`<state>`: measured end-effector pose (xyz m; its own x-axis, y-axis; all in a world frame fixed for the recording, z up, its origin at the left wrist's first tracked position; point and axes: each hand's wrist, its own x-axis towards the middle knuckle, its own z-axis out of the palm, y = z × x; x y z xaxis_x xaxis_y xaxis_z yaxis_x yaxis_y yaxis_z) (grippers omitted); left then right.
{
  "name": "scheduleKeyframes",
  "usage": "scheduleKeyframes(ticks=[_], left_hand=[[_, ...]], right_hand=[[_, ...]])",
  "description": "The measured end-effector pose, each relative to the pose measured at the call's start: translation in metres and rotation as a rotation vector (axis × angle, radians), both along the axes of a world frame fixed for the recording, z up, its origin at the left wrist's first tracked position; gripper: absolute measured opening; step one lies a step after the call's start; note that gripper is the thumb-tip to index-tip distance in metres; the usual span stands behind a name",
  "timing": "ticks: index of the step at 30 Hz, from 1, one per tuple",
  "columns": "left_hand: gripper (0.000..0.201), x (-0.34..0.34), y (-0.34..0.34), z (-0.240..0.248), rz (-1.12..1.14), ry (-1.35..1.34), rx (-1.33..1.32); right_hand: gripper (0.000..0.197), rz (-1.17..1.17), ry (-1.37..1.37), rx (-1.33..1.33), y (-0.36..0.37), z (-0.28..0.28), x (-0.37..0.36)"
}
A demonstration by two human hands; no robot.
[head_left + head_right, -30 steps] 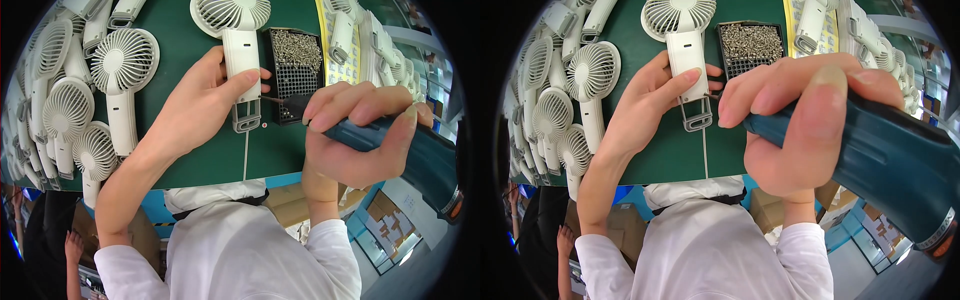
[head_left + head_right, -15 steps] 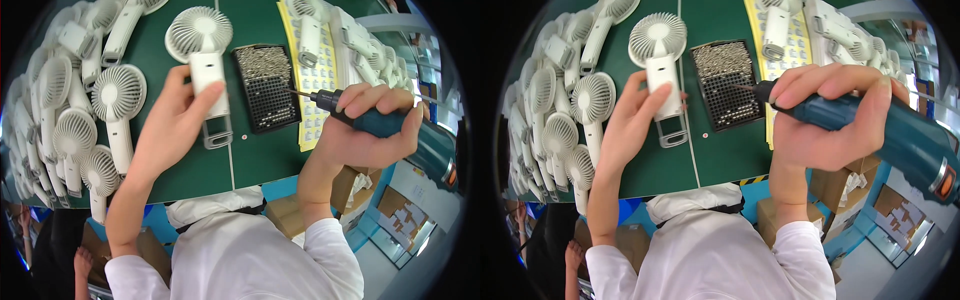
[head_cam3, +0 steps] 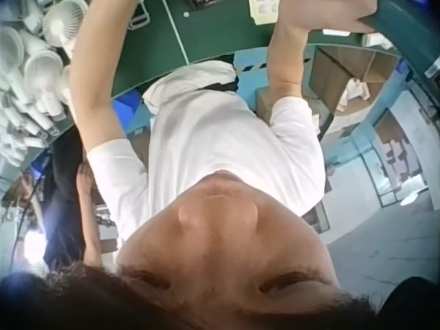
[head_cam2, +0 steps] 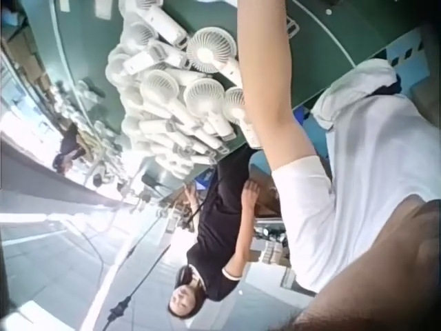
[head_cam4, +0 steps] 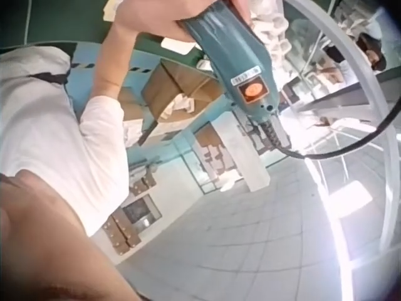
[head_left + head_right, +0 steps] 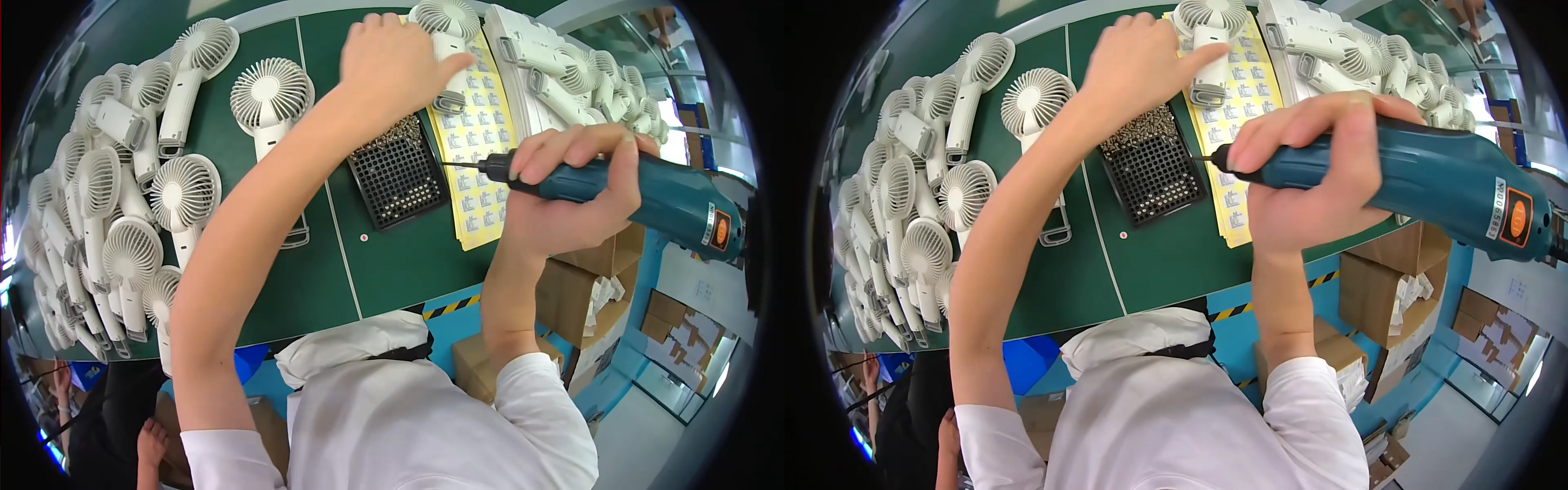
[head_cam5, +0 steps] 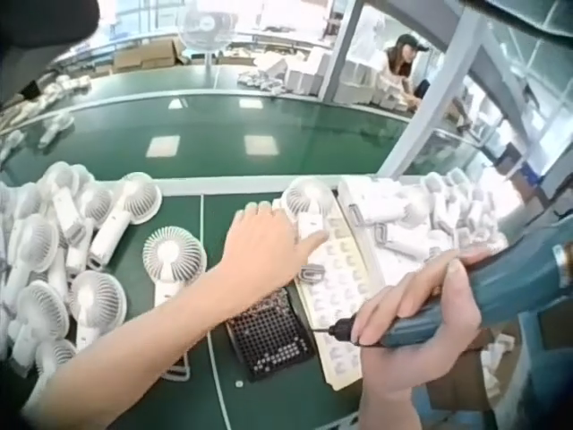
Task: Using an electric screwdriver to drive screws into the base of handheld fans.
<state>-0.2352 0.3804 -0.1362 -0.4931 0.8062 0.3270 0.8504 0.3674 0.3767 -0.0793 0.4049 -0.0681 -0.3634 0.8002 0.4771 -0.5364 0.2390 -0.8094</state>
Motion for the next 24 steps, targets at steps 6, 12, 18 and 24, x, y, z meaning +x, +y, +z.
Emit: scheduleKeyframes(ticks=[6,12,18,24], left_hand=[[0.051,0.003,0.036,-0.017,0.107,-0.218,-0.039],[0.035,-0.008,-0.008,0.045,0.088,-0.88,0.409],[0.022,-0.001,-0.075,0.05,0.075,-1.296,0.936],[0.038,0.021,-0.121,0.023,0.076,-1.381,0.759]], right_hand=[[0.025,0.104,-0.108,0.113,-0.015,-0.016,-0.004],[0.024,0.045,-0.203,0.104,-0.015,-0.026,-0.002],[0.022,0.044,-0.214,0.123,-0.016,-0.031,-0.009],[0.024,0.032,-0.23,0.152,-0.018,-0.035,-0.005]])
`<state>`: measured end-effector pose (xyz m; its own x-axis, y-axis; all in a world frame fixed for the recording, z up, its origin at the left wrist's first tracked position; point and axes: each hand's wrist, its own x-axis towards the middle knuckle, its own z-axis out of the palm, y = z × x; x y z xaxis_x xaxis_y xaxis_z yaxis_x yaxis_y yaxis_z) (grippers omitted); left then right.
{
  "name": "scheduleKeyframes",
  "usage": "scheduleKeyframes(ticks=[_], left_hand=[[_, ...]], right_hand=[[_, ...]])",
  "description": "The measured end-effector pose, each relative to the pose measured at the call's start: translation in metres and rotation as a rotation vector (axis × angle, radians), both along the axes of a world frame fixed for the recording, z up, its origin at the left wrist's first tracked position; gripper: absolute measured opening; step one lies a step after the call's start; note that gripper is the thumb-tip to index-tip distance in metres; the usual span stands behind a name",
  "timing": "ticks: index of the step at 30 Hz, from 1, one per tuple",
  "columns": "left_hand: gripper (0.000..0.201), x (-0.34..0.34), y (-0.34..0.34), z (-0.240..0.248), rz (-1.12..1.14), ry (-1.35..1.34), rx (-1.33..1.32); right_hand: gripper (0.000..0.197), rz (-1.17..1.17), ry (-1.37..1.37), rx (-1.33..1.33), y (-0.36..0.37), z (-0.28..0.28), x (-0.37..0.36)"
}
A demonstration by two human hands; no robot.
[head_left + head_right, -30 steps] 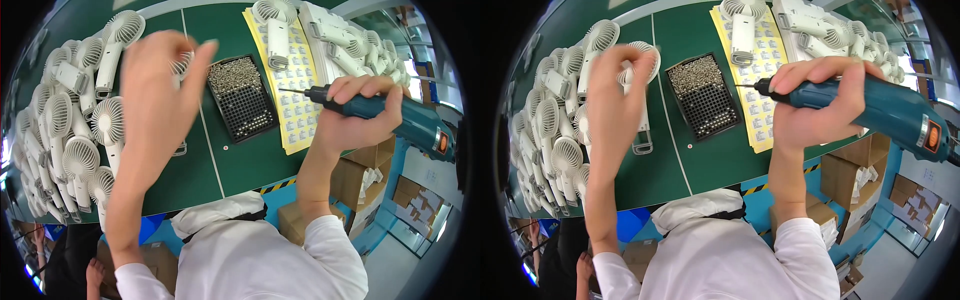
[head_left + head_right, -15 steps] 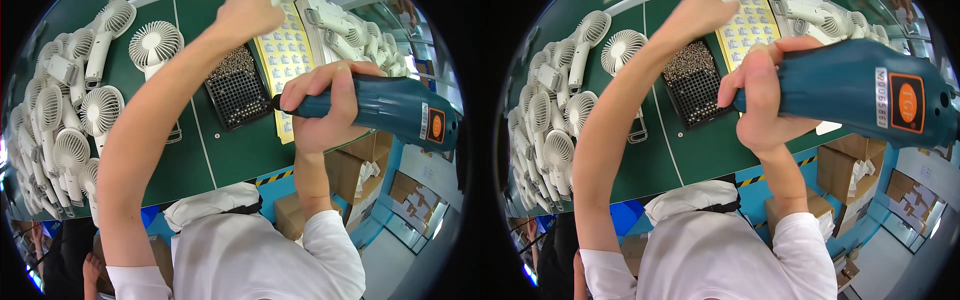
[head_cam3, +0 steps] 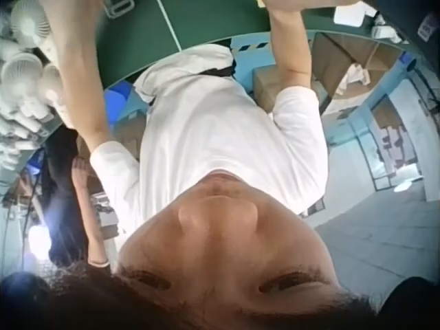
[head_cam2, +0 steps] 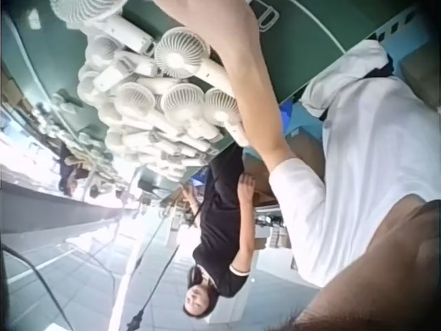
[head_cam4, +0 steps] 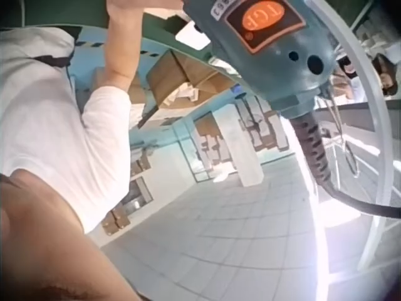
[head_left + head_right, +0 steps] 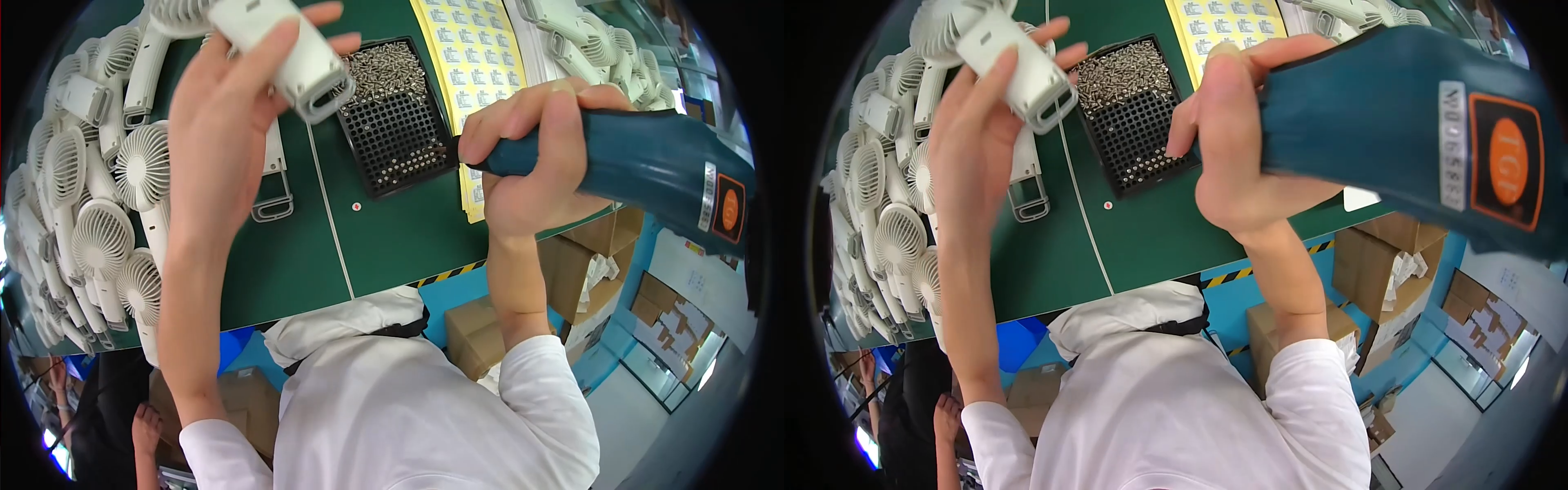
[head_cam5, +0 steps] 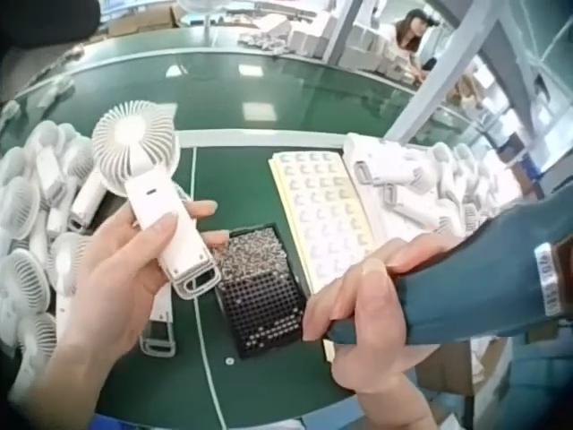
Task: Using an electric screwdriver to drive screws into the base of handheld fans.
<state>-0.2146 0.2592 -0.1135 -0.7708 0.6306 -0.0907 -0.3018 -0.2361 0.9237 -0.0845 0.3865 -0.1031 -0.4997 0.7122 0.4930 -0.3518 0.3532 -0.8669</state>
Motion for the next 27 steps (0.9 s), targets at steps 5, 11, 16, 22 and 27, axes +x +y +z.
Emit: scheduleKeyframes(ticks=[5,11,16,22,27], left_hand=[[0.038,0.019,-0.033,-0.011,-0.084,-0.044,-0.138],[0.036,0.029,-0.048,-0.027,-0.123,-0.011,-0.074],[0.038,0.03,-0.044,-0.035,-0.123,-0.031,-0.011],[0.038,0.028,-0.046,-0.033,-0.107,-0.038,-0.007],[0.039,0.029,-0.044,-0.032,-0.122,-0.056,0.003]], right_hand=[[0.023,-0.011,-0.025,0.117,-0.005,0.0,-0.006],[0.017,0.044,-0.114,0.151,0.001,0.009,0.006],[0.023,0.149,0.177,-0.198,-0.04,0.031,-0.007],[0.027,0.31,0.207,-0.025,-0.061,0.027,-0.011],[0.026,0.347,0.154,0.002,-0.06,0.02,-0.012]])
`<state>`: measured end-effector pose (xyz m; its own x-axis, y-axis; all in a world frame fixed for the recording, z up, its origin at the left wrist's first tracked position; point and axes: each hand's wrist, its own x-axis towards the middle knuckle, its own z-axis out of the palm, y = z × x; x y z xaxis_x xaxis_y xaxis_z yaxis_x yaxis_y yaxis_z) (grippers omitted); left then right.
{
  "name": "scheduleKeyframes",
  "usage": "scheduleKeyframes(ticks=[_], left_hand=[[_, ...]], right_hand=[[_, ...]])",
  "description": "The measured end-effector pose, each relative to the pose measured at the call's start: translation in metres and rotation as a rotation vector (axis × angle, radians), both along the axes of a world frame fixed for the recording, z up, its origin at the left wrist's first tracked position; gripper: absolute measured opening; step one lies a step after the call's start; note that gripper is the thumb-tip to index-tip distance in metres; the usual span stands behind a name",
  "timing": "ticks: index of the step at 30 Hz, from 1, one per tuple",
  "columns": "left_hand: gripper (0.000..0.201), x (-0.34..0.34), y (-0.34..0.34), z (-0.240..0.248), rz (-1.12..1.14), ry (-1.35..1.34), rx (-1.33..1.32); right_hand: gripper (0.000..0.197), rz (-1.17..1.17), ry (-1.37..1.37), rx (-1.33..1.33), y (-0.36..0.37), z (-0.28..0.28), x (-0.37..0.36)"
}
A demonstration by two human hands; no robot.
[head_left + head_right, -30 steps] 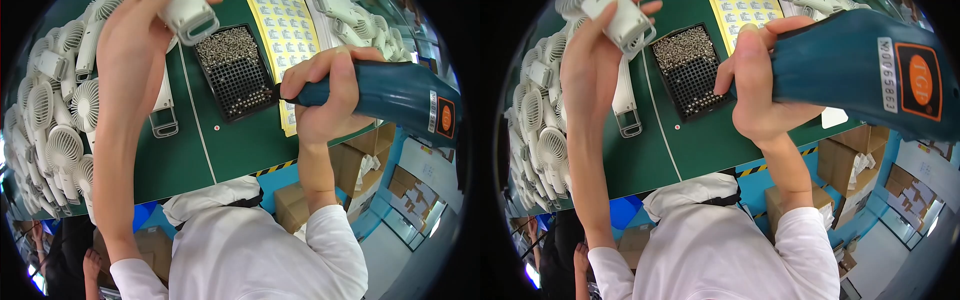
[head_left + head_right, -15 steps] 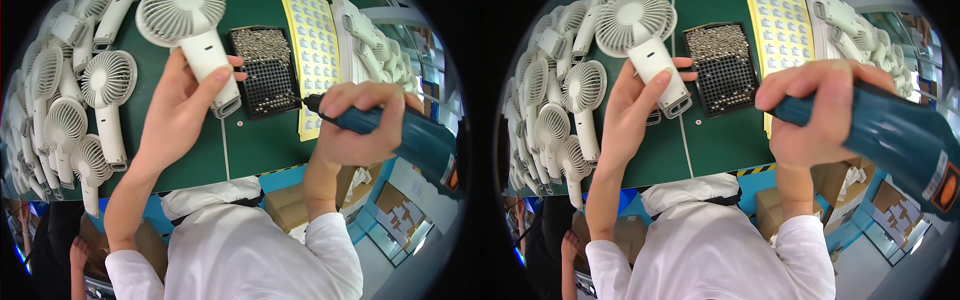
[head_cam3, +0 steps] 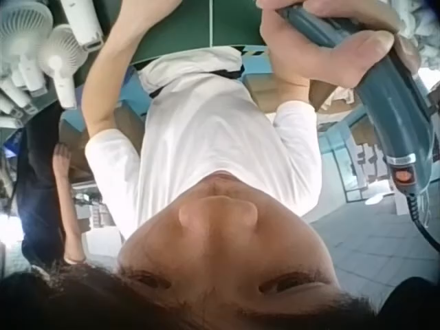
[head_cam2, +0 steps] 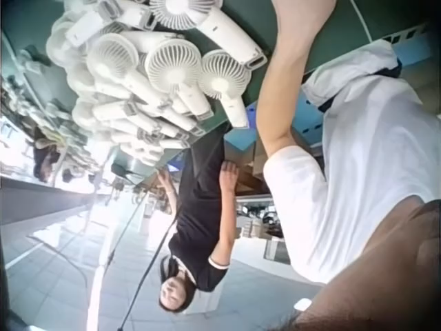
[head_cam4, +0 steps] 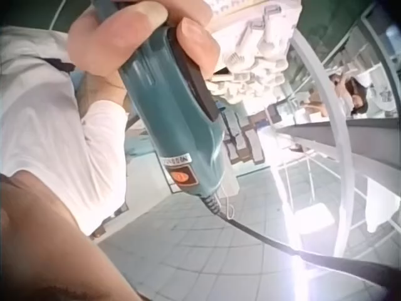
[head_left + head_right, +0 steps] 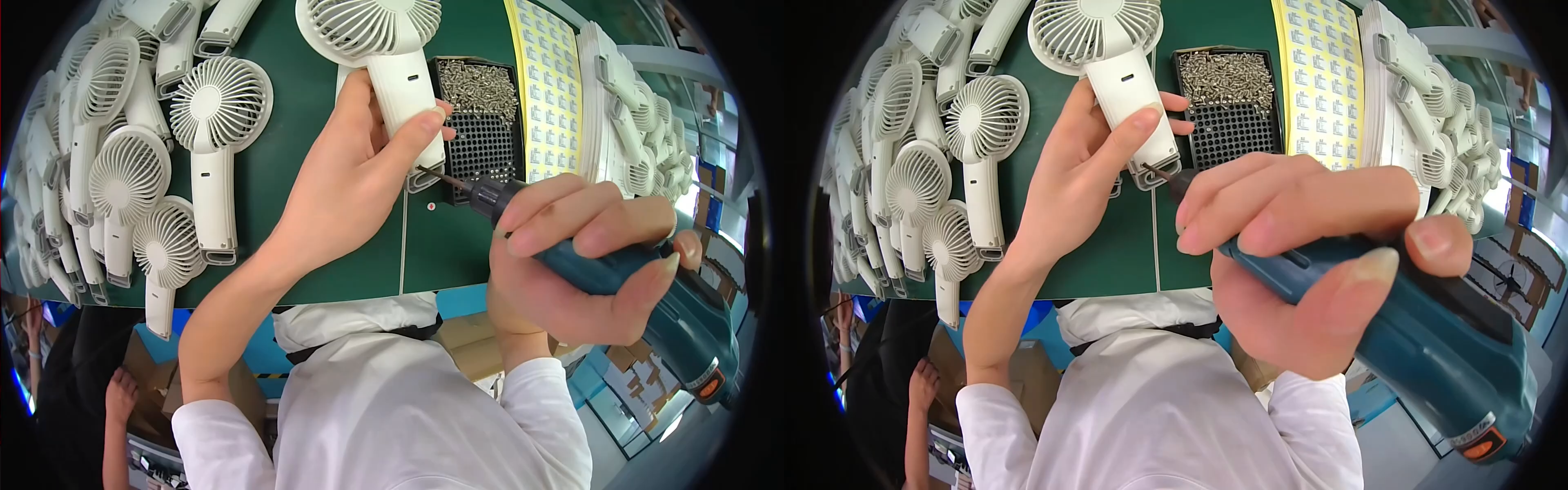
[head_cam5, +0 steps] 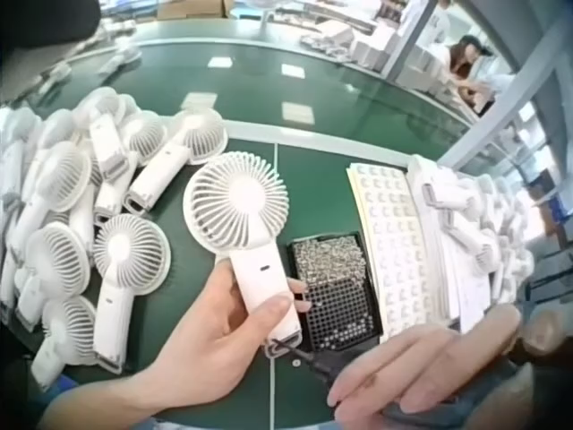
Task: Using an electric screwdriver to drive screws into the base of handheld fans.
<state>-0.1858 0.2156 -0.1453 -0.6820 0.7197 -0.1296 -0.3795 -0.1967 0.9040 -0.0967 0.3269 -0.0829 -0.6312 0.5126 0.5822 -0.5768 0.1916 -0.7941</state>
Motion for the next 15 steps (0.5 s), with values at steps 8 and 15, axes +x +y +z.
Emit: scheduleKeyframes(ticks=[8,15], left_hand=[[0.04,0.0021,0.0011,0.0005,0.008,0.03,-0.041],[0.038,-0.0003,-0.0033,0.0001,0.02,0.001,-0.04]], right_hand=[[0.02,-0.034,-0.032,-0.015,-0.002,-0.0001,-0.001],[0.029,-0.049,0.057,-0.015,-0.0009,0.0022,-0.0013]])
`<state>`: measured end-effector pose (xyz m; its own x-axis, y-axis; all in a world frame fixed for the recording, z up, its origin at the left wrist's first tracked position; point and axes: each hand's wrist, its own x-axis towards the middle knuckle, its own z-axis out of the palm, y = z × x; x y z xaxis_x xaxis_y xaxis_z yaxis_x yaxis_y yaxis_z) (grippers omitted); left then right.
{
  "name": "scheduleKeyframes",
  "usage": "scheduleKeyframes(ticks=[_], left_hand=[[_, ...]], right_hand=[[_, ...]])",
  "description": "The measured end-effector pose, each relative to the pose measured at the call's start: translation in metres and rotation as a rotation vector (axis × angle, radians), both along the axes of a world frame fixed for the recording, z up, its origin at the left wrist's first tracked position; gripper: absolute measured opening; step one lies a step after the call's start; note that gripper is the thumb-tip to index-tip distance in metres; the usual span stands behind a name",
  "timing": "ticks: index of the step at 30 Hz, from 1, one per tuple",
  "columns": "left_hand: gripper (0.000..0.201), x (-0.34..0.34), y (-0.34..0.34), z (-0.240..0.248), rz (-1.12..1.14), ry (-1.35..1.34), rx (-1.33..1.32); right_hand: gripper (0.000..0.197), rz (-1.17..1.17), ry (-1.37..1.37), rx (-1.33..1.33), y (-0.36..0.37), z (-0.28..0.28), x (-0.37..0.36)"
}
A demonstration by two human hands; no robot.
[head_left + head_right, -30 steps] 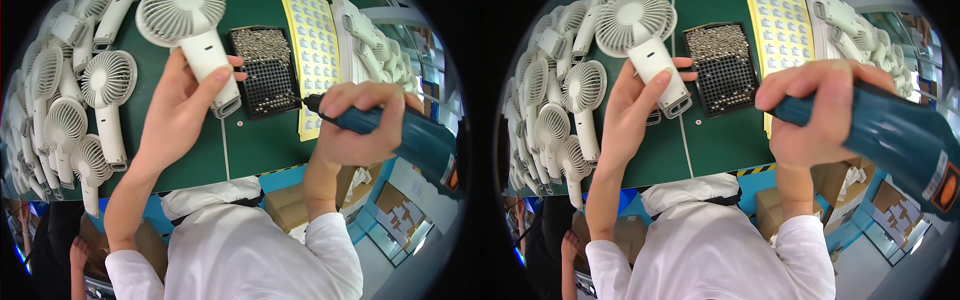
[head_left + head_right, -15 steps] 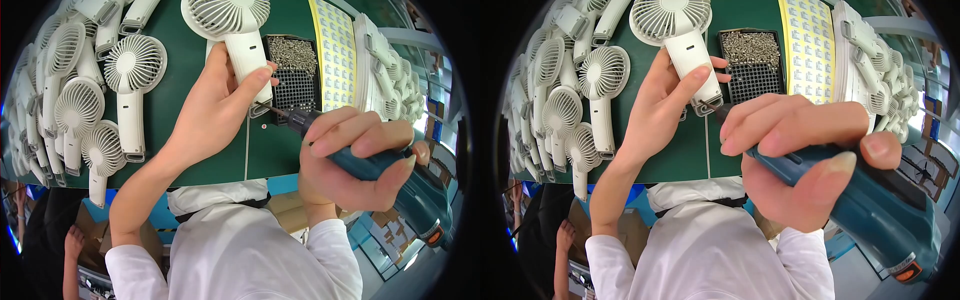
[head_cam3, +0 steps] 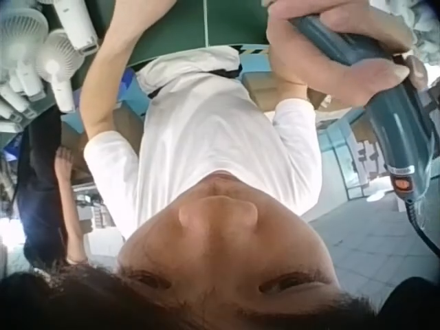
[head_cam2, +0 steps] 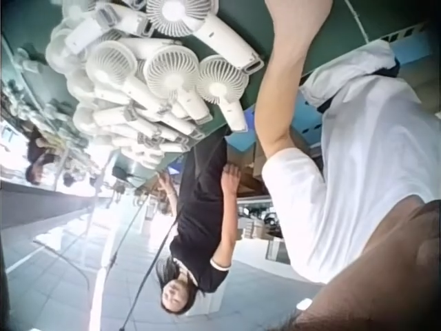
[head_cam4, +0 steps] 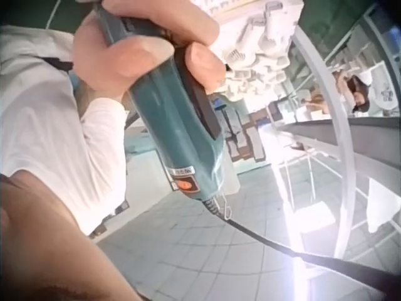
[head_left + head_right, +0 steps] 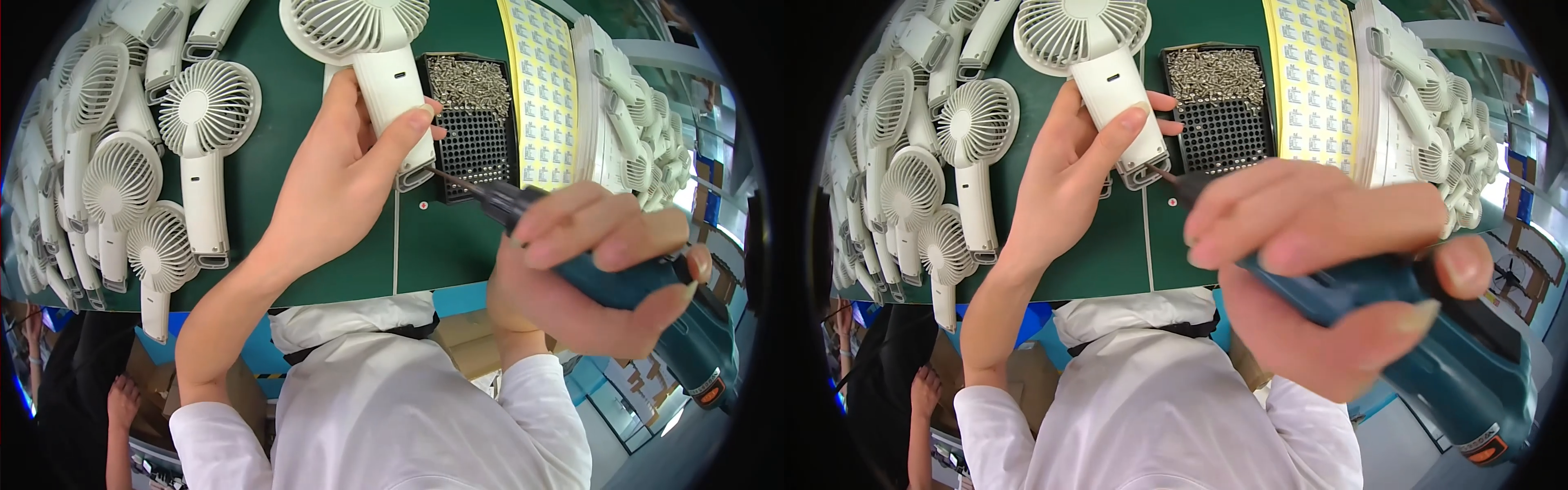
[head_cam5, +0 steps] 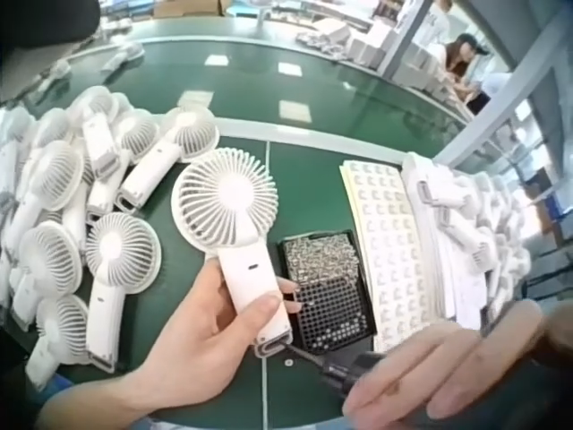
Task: Using an electric screwdriver to drive screws into the base of handheld fans.
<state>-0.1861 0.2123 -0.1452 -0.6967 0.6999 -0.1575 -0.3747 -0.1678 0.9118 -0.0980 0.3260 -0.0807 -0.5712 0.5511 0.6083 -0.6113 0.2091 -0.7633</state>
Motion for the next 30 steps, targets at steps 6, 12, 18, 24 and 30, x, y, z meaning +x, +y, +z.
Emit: scheduleKeyframes(ticks=[6,12,18,24,30], left_hand=[[0.037,0.003,0.007,0.004,-0.024,0.004,0.001],[0.034,0.001,0.004,0.006,-0.011,0.019,-0.058],[0.035,0.001,0.006,0.005,-0.014,0.019,-0.062],[0.036,0.001,0.002,0.003,-0.002,0.04,-0.049],[0.039,0.001,0.004,0.004,-0.012,-0.001,-0.027]], right_hand=[[0.018,-0.182,-0.198,0.056,0.035,0.0,0.016],[0.013,-0.195,-0.223,0.064,0.036,-0.015,0.002],[0.01,-0.17,-0.231,0.062,0.039,-0.018,0.003],[0.01,-0.191,-0.328,0.171,0.04,-0.018,0.007],[0.014,-0.227,-0.432,0.331,0.043,-0.01,0.017]])
